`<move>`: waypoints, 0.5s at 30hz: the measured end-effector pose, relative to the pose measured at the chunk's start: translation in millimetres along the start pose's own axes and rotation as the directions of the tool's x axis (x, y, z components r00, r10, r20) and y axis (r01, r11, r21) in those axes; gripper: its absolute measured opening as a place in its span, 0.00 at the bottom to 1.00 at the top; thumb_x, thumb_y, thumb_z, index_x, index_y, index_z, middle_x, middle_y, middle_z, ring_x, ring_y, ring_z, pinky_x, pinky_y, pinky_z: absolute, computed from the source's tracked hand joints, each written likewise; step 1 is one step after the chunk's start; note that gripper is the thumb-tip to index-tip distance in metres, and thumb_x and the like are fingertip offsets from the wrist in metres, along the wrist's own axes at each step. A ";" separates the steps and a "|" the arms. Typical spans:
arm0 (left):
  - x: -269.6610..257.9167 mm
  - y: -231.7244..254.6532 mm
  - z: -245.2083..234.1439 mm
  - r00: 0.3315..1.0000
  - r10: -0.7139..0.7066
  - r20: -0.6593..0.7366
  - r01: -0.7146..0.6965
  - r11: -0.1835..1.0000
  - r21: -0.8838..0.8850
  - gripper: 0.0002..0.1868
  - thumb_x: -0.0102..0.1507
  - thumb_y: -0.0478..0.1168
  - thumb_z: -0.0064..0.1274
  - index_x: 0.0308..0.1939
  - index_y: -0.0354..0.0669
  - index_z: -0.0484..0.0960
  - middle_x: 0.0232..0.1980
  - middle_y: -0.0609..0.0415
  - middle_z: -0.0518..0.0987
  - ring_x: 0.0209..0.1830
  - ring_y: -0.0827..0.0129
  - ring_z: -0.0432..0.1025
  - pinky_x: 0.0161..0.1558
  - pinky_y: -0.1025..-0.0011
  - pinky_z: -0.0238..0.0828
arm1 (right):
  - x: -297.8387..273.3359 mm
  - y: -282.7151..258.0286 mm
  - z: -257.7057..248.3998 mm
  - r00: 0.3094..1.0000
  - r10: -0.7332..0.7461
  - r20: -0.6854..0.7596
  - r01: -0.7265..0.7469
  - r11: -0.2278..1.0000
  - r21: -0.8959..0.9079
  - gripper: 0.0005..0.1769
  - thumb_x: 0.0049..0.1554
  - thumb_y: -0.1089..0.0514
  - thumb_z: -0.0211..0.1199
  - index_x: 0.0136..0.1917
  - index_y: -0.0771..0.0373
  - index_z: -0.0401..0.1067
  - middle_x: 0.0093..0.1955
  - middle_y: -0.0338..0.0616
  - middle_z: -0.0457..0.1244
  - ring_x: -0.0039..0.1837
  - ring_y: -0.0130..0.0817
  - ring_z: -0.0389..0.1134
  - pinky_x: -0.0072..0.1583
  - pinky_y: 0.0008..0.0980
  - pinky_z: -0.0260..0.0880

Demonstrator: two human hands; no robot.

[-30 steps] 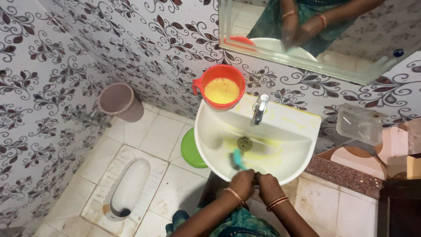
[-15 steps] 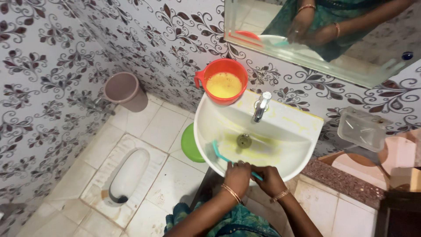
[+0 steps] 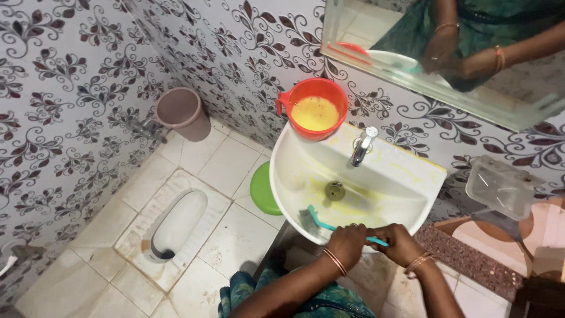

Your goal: The person scrubs a white bathroom sink using a blue brush and a yellow cleaning paste. They repeatedly apply the paste from a red bowl and scrub the basin and drain area.

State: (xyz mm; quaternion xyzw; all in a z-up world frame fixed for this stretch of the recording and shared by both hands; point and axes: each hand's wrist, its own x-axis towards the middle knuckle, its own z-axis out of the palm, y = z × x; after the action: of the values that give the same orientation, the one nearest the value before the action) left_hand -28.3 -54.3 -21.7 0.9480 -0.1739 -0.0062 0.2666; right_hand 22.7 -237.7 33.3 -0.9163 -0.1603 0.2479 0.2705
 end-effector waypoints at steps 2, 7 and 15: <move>0.1 -23.3 -9.3 0.998 -0.027 -0.056 0.030 0.998 0.056 0.06 0.64 0.35 0.49 0.44 0.39 0.75 0.39 0.45 0.80 0.41 0.52 0.77 0.44 0.55 0.72 | 24.6 -19.7 17.8 0.999 0.004 -0.033 -0.008 0.993 -0.118 0.20 0.51 0.56 0.77 0.57 0.51 0.82 0.30 0.62 0.63 0.30 0.36 0.56 0.39 0.37 0.61; 16.5 -81.3 -32.3 0.976 0.002 -0.216 0.051 0.971 0.235 0.06 0.61 0.37 0.48 0.41 0.41 0.77 0.38 0.48 0.80 0.44 0.55 0.77 0.43 0.56 0.71 | 77.5 -41.3 66.5 0.929 -0.168 -0.331 0.231 0.960 0.161 0.20 0.49 0.62 0.73 0.57 0.60 0.80 0.42 0.57 0.72 0.37 0.27 0.69 0.43 0.35 0.72; 1.7 -19.2 -10.2 0.984 -0.033 -0.173 0.009 0.990 -0.138 0.11 0.65 0.43 0.53 0.40 0.37 0.81 0.34 0.42 0.83 0.35 0.53 0.80 0.38 0.58 0.76 | 33.9 32.8 16.9 0.990 -0.139 -0.010 0.139 0.986 0.096 0.19 0.48 0.60 0.75 0.54 0.61 0.81 0.45 0.47 0.76 0.40 0.28 0.74 0.48 0.34 0.75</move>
State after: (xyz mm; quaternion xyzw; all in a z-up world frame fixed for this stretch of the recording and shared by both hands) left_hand -19.4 -34.5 -22.5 0.9261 -0.1390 0.0624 0.3451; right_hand 46.8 -242.5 -10.4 -0.8893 -0.2113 0.2341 0.3312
